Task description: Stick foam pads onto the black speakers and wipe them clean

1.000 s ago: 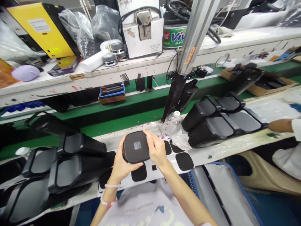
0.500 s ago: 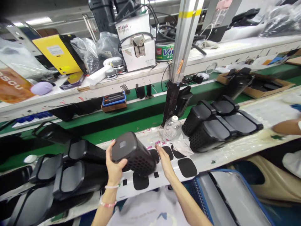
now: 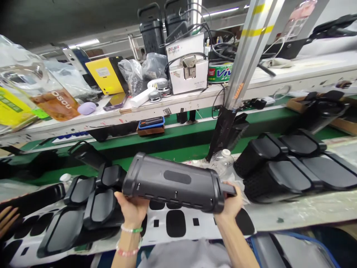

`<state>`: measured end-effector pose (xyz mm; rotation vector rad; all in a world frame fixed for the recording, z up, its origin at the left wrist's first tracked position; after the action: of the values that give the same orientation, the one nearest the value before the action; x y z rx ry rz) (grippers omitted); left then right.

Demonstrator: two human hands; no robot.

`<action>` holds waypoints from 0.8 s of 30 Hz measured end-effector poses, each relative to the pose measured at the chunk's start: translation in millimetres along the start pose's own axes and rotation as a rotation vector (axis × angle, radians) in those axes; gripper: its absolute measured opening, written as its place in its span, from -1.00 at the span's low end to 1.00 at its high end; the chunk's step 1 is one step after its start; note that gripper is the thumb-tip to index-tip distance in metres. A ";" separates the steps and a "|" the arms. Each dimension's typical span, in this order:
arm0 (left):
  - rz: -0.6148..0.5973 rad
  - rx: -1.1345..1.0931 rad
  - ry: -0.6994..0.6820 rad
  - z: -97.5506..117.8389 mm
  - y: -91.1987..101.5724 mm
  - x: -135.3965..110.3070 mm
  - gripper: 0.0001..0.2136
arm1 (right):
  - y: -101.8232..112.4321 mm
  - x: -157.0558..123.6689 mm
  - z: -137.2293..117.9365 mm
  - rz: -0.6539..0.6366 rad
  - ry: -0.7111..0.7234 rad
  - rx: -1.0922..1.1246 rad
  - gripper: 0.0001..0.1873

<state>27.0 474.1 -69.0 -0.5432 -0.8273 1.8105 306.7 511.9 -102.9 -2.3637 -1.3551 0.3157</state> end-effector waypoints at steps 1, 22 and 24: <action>0.014 -0.017 0.039 0.7 2.1 -0.3 -0.34 | -0.9 9.1 -9.3 0.003 0.016 0.030 -0.56; 0.246 0.059 0.120 7.3 1.7 -12.9 -0.35 | -47.7 15.9 -108.2 -0.197 0.395 0.002 -0.58; 0.193 0.099 -0.031 16.6 5.9 -14.7 -0.31 | -46.1 16.7 -100.6 -0.207 0.223 0.017 -0.68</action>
<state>17.3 454.4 -62.7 -0.5469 -0.7217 2.0296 317.9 524.5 7.8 -2.1472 -1.4639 0.0037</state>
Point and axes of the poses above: each hand's wrist, its own x-axis towards the middle knuckle, its own y-axis out of the back of the hand, z = x × y, the point moved 5 cm from there along x, towards the middle knuckle, and after that the axes turned 9 degrees about -x, right-handed, at the moved point
